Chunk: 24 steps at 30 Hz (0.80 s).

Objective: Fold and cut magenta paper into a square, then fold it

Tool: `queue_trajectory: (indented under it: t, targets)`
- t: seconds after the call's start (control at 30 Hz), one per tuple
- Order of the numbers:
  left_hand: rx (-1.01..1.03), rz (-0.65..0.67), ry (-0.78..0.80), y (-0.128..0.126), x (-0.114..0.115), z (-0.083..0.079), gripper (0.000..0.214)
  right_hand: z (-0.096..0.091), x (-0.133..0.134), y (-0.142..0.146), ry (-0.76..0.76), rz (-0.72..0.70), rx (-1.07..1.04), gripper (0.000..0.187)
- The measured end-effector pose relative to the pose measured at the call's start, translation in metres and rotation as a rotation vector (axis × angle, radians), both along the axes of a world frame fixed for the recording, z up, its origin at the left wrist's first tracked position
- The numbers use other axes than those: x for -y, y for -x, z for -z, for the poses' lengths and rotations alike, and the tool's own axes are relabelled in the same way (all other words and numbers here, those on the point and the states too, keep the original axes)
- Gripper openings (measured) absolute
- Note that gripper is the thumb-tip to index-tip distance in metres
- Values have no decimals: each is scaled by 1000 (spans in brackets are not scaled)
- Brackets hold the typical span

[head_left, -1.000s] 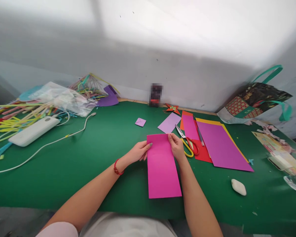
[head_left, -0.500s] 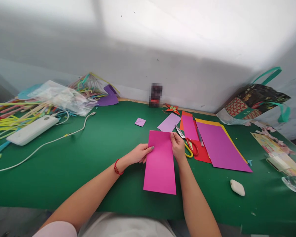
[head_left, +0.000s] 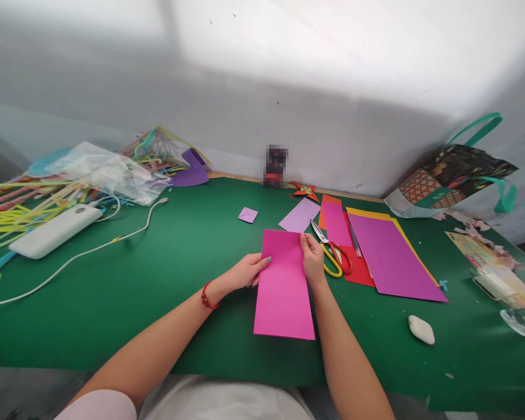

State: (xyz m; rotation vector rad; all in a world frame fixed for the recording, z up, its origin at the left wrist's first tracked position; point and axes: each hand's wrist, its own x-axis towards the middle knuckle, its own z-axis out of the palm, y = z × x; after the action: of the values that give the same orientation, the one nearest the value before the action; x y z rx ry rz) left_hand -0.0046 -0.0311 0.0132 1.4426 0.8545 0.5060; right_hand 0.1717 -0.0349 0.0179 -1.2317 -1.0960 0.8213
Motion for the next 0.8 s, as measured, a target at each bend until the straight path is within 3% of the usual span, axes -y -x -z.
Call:
queue_trajectory:
  t: [0.63, 0.8]
  targets:
    - [155, -46, 117, -2, -2, 9, 38, 5, 6, 8, -2, 172, 172, 38]
    - [163, 23, 167, -3, -1, 12, 44, 2, 5, 4, -48, 257, 192, 39]
